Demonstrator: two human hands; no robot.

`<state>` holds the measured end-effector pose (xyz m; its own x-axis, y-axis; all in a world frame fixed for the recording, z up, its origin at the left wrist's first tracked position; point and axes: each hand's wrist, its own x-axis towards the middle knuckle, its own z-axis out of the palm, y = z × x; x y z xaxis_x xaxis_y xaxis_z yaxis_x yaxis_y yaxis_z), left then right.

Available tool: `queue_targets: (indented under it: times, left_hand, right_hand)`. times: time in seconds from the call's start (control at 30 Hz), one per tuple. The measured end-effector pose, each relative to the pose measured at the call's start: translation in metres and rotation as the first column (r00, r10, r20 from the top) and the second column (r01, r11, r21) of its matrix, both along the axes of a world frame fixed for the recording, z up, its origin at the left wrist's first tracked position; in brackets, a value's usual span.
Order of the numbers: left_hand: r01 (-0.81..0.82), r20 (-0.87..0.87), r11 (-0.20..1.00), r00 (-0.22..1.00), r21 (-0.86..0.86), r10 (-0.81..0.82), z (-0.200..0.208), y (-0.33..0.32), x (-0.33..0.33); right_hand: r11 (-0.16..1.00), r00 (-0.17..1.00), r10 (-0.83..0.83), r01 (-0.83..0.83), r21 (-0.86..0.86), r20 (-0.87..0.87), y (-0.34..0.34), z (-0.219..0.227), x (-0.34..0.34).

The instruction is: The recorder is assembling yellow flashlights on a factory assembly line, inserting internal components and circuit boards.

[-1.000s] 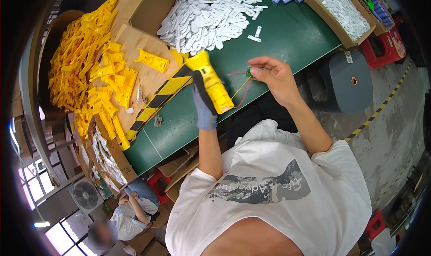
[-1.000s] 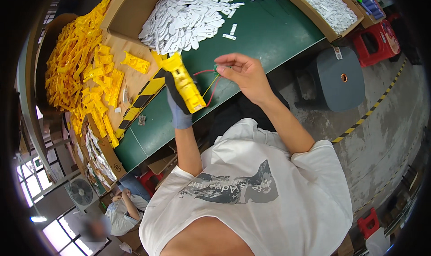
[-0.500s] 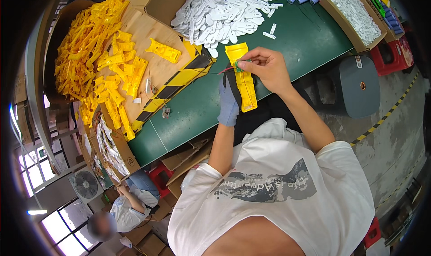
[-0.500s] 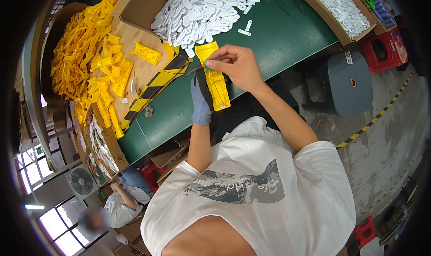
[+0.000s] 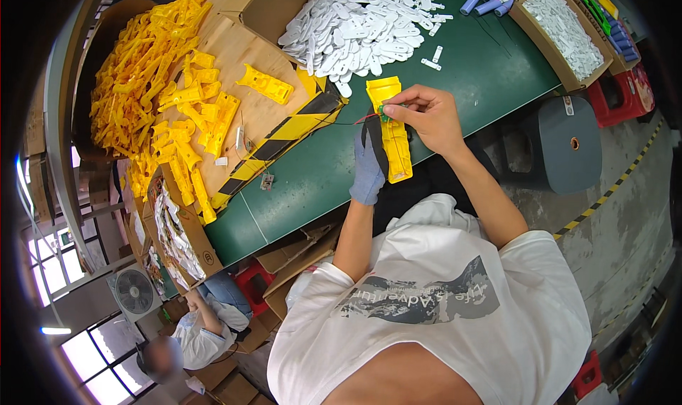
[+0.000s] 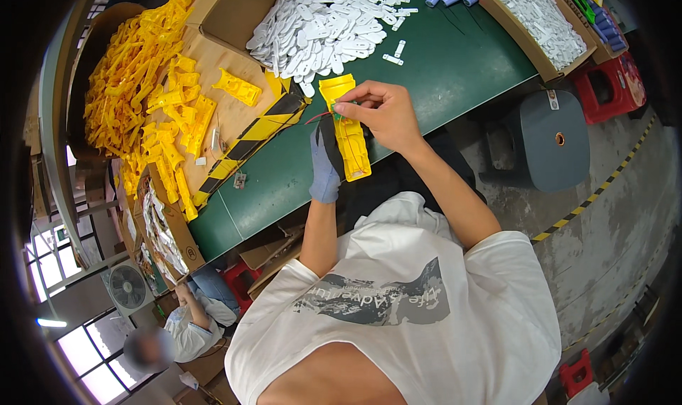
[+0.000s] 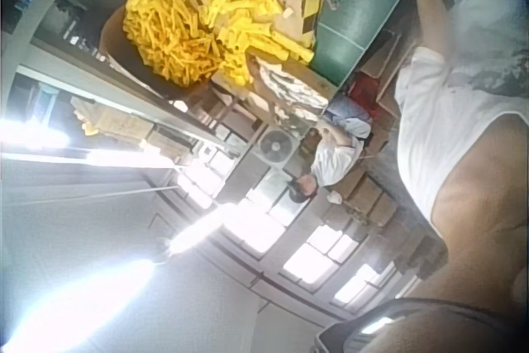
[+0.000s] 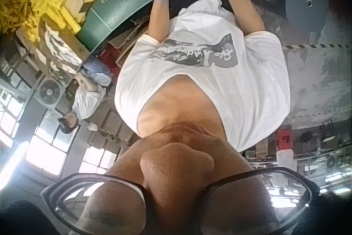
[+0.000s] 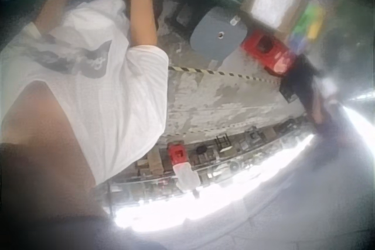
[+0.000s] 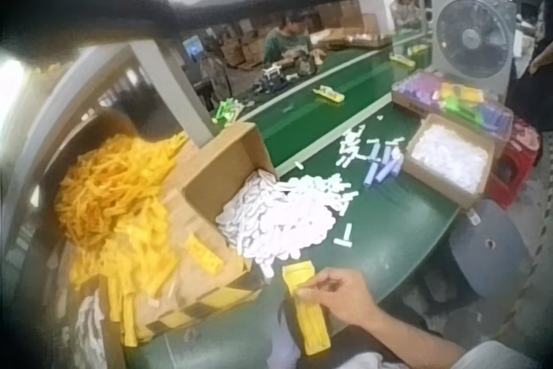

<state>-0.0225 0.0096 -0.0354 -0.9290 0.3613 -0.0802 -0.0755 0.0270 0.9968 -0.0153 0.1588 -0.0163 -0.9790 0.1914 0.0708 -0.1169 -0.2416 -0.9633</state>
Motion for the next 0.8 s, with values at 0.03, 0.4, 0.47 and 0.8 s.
queue_targets:
  times: [0.03,0.4,0.47,0.8]
  left_hand:
    - [-0.004,0.001,1.000,1.000,0.000,0.004,0.000,0.000,0.000]
    - [-0.001,0.035,0.995,0.999,0.103,-0.003,0.004,0.000,0.005]
    - [-0.019,0.087,0.988,0.996,0.151,0.006,0.006,0.002,0.005]
    - [-0.081,-0.140,0.996,0.986,0.040,0.086,0.008,0.005,0.006]
  right_hand:
    - [1.000,1.000,-0.010,0.010,0.012,-0.002,0.000,0.000,0.000]
    - [0.978,0.994,-0.107,0.109,0.176,-0.020,-0.004,0.005,0.006]
    - [0.971,0.985,-0.169,0.173,0.166,-0.041,-0.009,0.009,0.005]
    - [0.874,0.998,-0.020,-0.016,0.486,0.068,0.008,0.011,0.010]
